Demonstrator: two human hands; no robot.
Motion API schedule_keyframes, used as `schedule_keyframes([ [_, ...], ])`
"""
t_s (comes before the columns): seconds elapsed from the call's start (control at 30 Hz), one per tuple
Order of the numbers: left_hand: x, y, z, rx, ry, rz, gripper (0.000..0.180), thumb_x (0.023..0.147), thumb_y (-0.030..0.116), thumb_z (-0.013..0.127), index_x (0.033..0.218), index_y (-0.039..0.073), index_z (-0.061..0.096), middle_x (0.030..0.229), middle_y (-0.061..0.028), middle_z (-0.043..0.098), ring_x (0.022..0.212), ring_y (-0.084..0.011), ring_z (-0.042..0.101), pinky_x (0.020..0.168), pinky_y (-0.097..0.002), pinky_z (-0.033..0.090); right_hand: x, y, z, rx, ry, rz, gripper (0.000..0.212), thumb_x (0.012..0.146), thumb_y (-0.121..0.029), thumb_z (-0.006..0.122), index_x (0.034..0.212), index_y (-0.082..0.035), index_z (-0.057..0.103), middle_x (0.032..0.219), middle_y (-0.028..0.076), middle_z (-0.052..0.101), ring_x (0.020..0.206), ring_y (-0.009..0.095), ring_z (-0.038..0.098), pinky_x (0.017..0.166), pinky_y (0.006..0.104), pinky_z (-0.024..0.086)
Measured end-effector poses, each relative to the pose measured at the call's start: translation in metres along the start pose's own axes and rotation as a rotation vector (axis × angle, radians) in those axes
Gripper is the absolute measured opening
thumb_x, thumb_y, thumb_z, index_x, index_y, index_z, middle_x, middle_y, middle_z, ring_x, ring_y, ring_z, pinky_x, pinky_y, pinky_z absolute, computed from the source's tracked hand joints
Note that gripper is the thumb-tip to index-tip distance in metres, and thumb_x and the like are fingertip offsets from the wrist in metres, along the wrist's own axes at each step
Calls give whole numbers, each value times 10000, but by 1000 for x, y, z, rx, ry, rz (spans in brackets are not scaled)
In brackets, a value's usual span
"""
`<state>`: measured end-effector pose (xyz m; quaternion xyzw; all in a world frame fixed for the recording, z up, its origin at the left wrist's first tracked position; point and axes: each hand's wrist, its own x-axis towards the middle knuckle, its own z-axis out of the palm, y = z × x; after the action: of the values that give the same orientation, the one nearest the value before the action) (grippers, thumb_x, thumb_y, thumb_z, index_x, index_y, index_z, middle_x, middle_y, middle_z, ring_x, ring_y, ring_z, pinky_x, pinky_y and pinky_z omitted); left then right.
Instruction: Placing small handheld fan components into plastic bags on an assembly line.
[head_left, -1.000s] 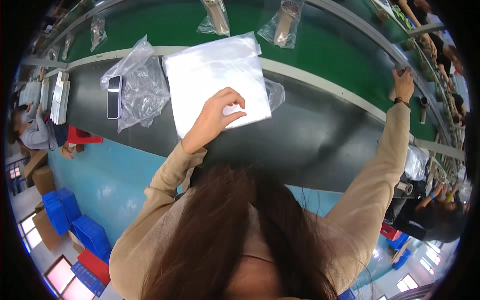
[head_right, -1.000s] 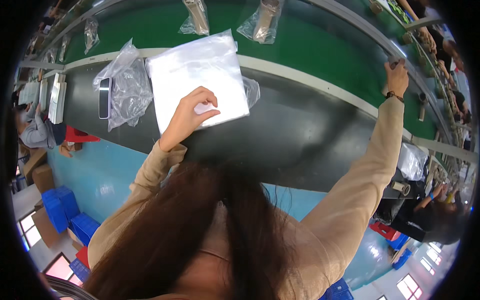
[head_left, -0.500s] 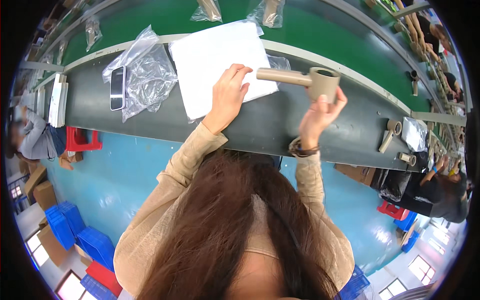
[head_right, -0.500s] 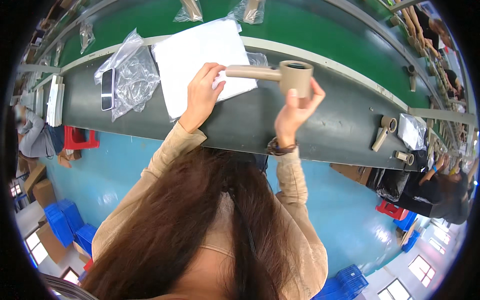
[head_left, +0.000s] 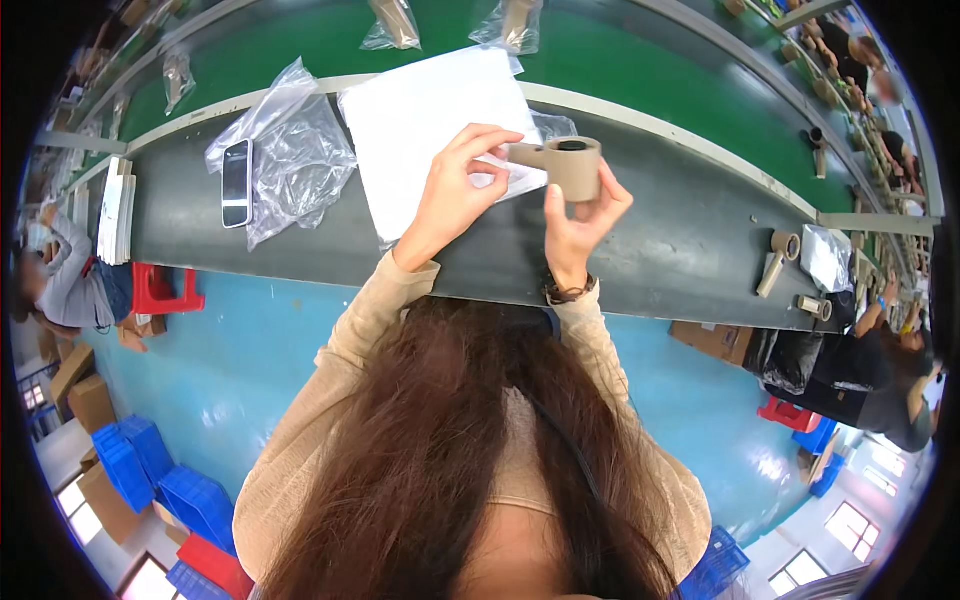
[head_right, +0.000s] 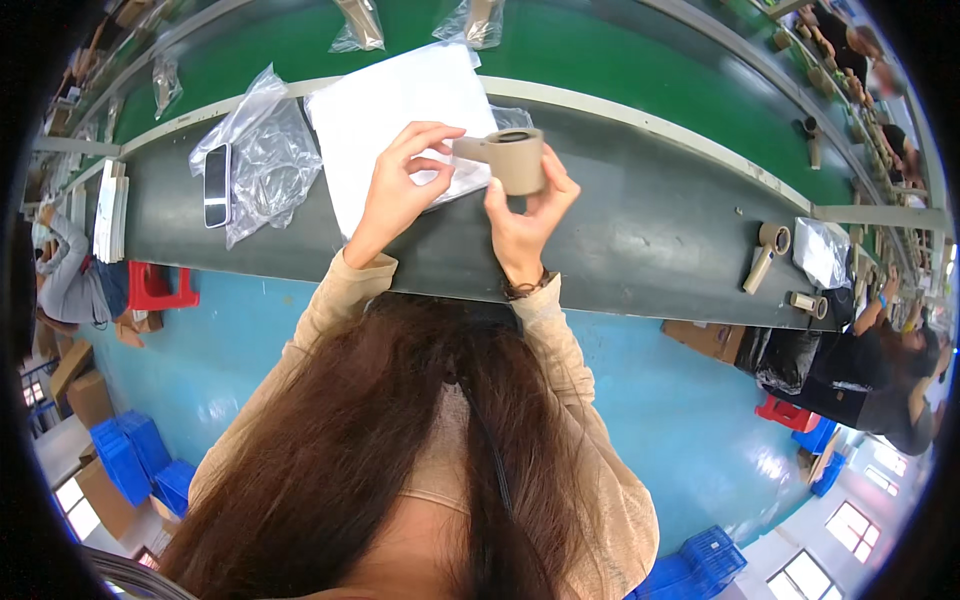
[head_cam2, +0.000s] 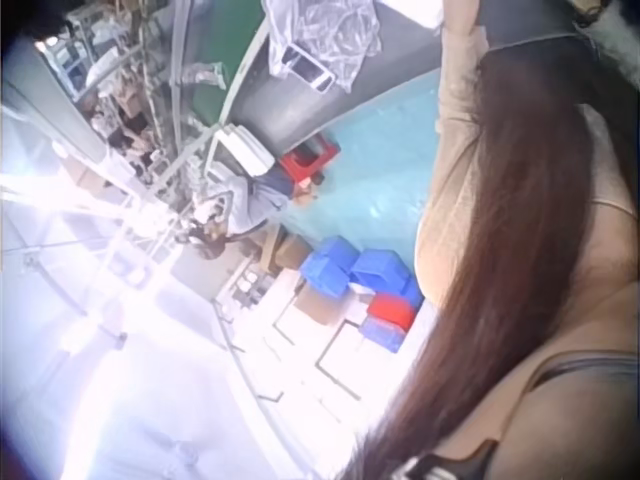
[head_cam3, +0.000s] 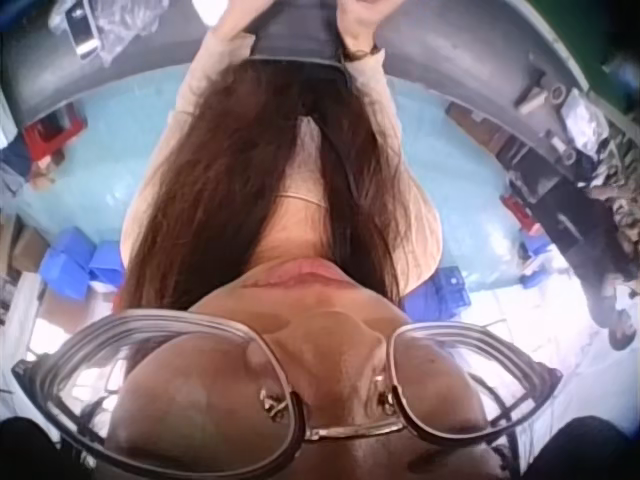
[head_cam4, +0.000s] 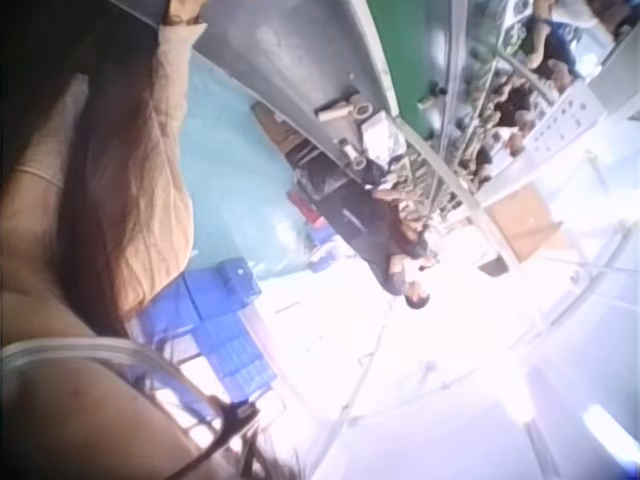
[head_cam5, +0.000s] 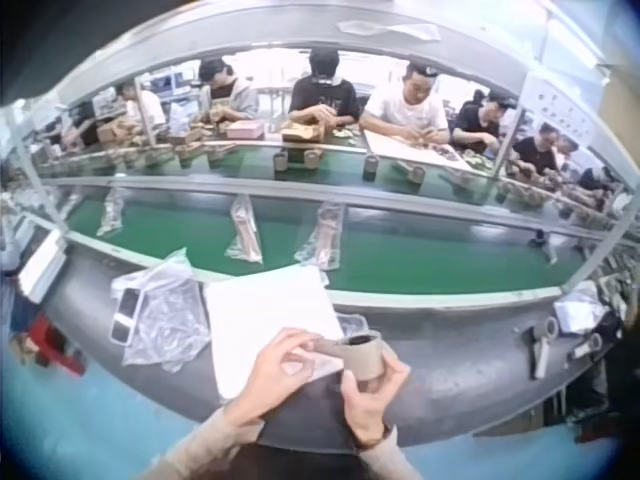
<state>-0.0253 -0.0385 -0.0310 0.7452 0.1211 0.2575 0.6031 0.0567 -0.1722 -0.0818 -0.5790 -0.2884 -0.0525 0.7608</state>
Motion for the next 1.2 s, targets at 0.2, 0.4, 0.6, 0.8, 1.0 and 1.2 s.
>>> schedule_keyframes([
  [0.2,11,19,-12,-115,17,100,427,802,-114,544,1186,39,651,1194,-63,558,961,-134,566,835,-250,478,29,-27,7,-326,-247,-316,651,672,-6,779,1244,-81,477,1262,180,530,1157,317,552,911,392,500],
  [0.4,26,44,-23,141,54,248,390,807,-115,514,1125,35,684,1094,-91,645,920,-139,583,793,-257,481,57,-50,28,-676,-537,-297,554,669,-113,771,1187,-79,578,1122,140,575,998,322,587,837,391,502],
  [0.6,32,55,-23,399,195,345,292,829,-63,569,1088,22,672,1079,-103,653,907,-193,638,744,-294,524,77,-16,34,-764,-783,-243,536,688,-163,770,1172,-68,561,1002,159,553,934,343,577,798,398,491],
  [0.8,29,-8,-34,376,131,-130,260,855,192,702,1022,-1,655,974,-143,659,876,-253,671,754,-326,541,82,-29,29,-650,-666,-204,532,667,-155,777,1161,-79,594,1000,124,589,878,313,614,754,377,515],
  [1.0,28,2,-27,183,147,-2,177,870,126,672,989,-5,676,916,-103,671,793,-197,667,698,-288,537,77,-41,21,-574,-587,-261,539,647,-115,782,1156,-75,611,996,109,598,854,281,622,746,354,520],
  [1.2,27,35,-15,380,282,302,99,849,28,648,942,5,674,870,-93,647,719,-236,652,630,-315,517,81,-63,31,-711,-634,-278,581,652,-152,799,1187,-78,586,1004,119,563,874,302,598,741,375,509],
])
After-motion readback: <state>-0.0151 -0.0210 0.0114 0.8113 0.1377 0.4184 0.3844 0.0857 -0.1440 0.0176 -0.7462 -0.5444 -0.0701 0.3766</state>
